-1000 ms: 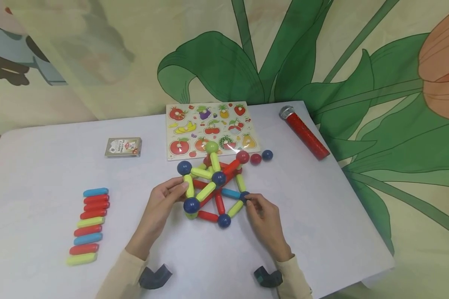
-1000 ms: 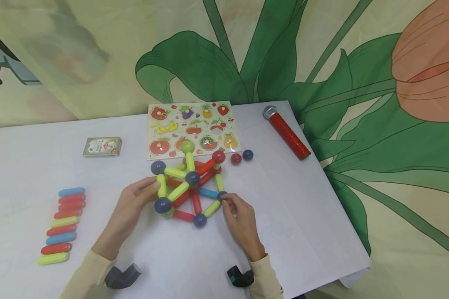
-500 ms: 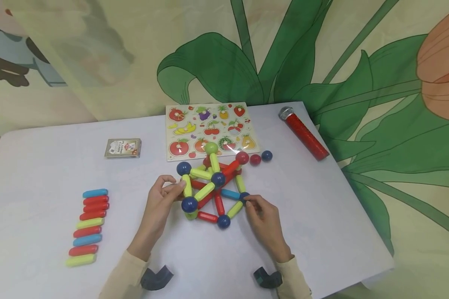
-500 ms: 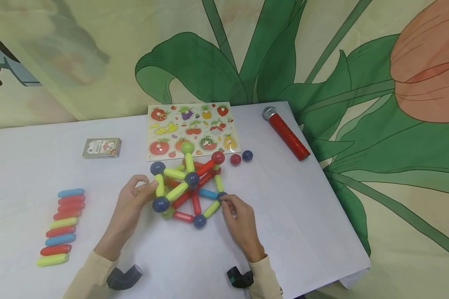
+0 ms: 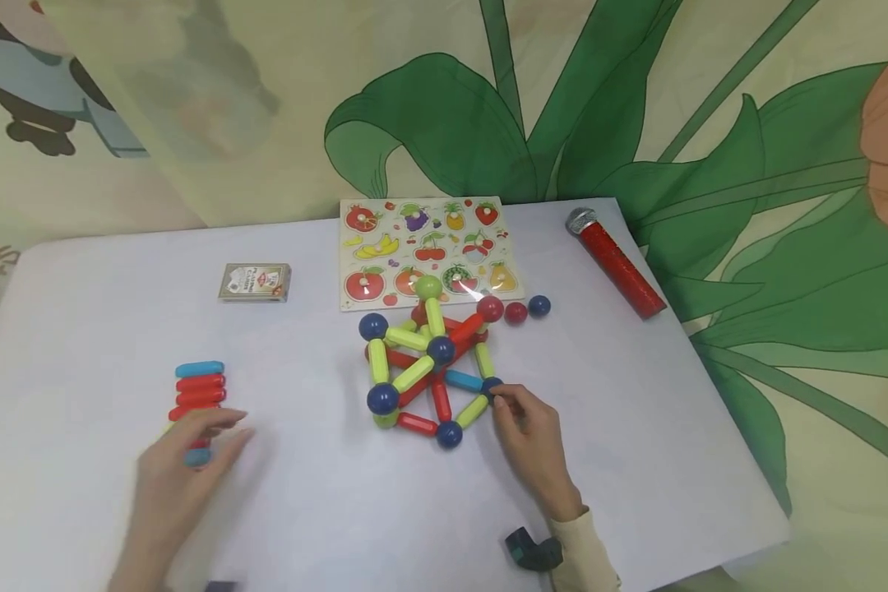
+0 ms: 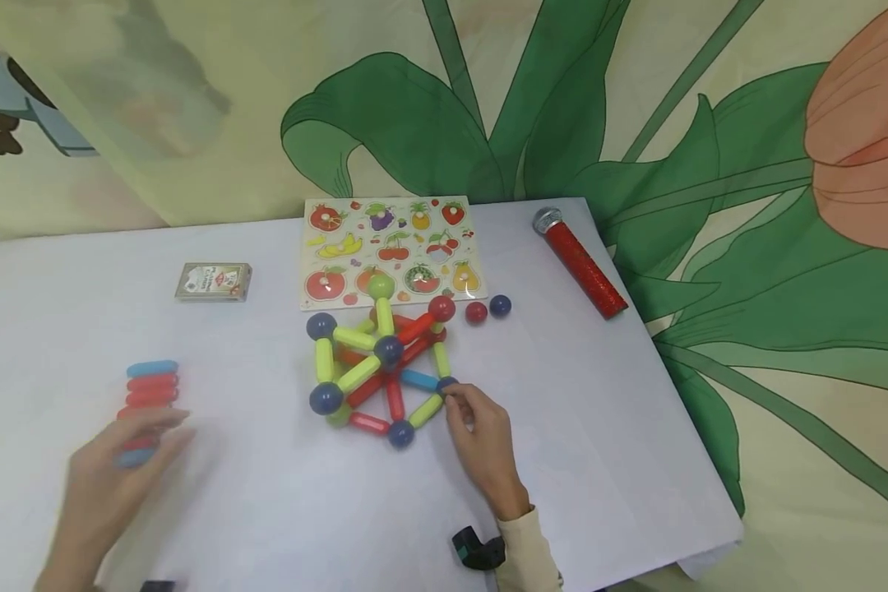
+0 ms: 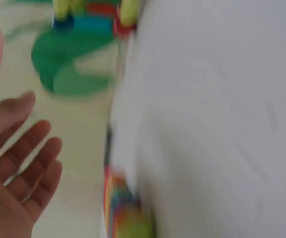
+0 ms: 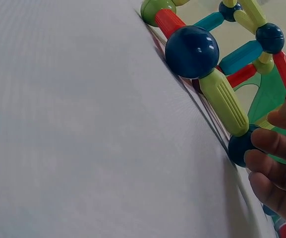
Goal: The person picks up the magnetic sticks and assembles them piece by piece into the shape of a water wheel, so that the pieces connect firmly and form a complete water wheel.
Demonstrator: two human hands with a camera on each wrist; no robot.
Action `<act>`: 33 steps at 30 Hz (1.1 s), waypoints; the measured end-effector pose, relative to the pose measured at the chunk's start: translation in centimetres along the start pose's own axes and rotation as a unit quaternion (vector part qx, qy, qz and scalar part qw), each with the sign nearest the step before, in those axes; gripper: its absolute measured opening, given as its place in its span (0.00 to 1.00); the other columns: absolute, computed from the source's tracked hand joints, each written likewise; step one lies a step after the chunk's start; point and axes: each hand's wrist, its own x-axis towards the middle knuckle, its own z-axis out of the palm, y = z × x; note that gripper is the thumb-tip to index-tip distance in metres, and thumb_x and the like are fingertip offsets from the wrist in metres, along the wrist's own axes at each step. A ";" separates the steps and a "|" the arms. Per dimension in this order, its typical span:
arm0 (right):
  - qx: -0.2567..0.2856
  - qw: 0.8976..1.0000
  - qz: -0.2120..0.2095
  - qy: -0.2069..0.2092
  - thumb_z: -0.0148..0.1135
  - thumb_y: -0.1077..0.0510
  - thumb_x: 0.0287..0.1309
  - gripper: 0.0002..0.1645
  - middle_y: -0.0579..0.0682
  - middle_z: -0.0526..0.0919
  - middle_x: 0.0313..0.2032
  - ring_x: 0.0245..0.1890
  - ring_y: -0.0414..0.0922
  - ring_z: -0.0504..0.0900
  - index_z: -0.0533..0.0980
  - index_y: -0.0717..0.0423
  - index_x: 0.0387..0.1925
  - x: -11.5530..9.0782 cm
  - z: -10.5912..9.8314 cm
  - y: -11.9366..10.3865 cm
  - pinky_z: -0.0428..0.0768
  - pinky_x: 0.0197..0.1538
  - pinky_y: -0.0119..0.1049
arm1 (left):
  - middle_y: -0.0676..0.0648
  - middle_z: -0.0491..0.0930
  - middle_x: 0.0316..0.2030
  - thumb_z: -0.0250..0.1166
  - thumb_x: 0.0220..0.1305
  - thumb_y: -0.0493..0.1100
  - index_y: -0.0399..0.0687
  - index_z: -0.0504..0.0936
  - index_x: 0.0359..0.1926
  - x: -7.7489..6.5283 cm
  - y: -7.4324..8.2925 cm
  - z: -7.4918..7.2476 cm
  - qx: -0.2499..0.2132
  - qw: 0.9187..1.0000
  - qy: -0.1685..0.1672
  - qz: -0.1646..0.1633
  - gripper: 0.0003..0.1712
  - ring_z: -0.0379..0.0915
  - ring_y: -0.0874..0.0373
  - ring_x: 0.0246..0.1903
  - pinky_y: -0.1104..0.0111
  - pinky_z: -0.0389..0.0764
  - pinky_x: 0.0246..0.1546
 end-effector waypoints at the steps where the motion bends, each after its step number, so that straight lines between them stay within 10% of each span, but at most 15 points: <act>1: -0.002 1.000 0.000 0.001 0.60 0.67 0.59 0.08 0.44 0.85 0.30 0.30 0.36 0.79 0.80 0.55 0.40 0.0 -0.1 0.0 0.79 0.34 0.30 | 0.49 0.82 0.38 0.75 0.47 0.33 0.45 0.83 0.45 -0.8 -1.2 -1.4 0.027 1.000 0.007 -0.013 0.21 0.70 0.78 0.37 0.91 0.66 0.42; 4: -0.006 1.000 -0.001 0.008 0.60 0.67 0.59 0.08 0.44 0.85 0.30 0.29 0.36 0.79 0.80 0.56 0.39 0.1 -0.4 0.0 0.78 0.34 0.31 | 0.43 0.79 0.45 0.72 0.55 0.46 0.43 0.79 0.54 -2.7 -4.3 -4.4 0.098 0.986 -0.040 -0.129 0.25 0.72 0.63 0.44 0.80 0.74 0.44; 9: -0.008 1.000 -0.005 0.013 0.60 0.67 0.60 0.08 0.44 0.85 0.29 0.29 0.36 0.79 0.80 0.56 0.39 0.1 -0.7 0.2 0.78 0.34 0.31 | 0.32 0.68 0.58 0.62 0.59 0.65 0.38 0.67 0.65 -4.0 -7.9 -5.5 0.151 0.929 -0.192 -0.279 0.43 0.63 0.37 0.50 0.45 0.75 0.41; 22: -0.025 1.000 -0.015 -0.005 0.61 0.66 0.59 0.09 0.43 0.83 0.29 0.29 0.35 0.77 0.80 0.55 0.40 -0.1 -0.4 0.0 0.77 0.33 0.29 | 0.31 0.61 0.63 0.60 0.59 0.68 0.41 0.60 0.69 -4.7 -9.9 -5.1 0.138 0.880 -0.232 -0.391 0.49 0.56 0.34 0.55 0.42 0.74 0.44; 24: -0.055 0.998 -0.032 -0.022 0.63 0.65 0.57 0.09 0.40 0.80 0.27 0.27 0.33 0.74 0.80 0.54 0.41 -0.3 -0.3 -0.6 0.75 0.31 0.27 | 0.32 0.65 0.61 0.59 0.59 0.68 0.40 0.62 0.68 -4.8 -9.2 -5.4 0.137 0.892 -0.226 -0.366 0.47 0.59 0.36 0.54 0.43 0.74 0.43; 30: -0.124 0.981 -0.109 -0.105 0.71 0.56 0.51 0.16 0.38 0.75 0.24 0.23 0.32 0.67 0.80 0.52 0.42 -0.6 1.1 -2.9 0.68 0.24 0.22 | 0.55 0.82 0.40 0.70 0.58 0.47 0.48 0.80 0.55 -2.6 -3.7 -4.6 0.061 0.986 -0.084 -0.134 0.23 0.72 0.68 0.41 0.75 0.74 0.39; 33: -0.157 0.973 -0.109 -0.130 0.73 0.49 0.49 0.20 0.37 0.79 0.27 0.23 0.31 0.67 0.80 0.50 0.43 -0.9 2.1 -3.5 0.69 0.26 0.21 | 0.61 0.81 0.38 0.71 0.54 0.33 0.42 0.82 0.51 0.7 -1.3 -2.0 -0.077 0.994 -0.042 -0.063 0.21 0.72 0.72 0.38 0.84 0.70 0.38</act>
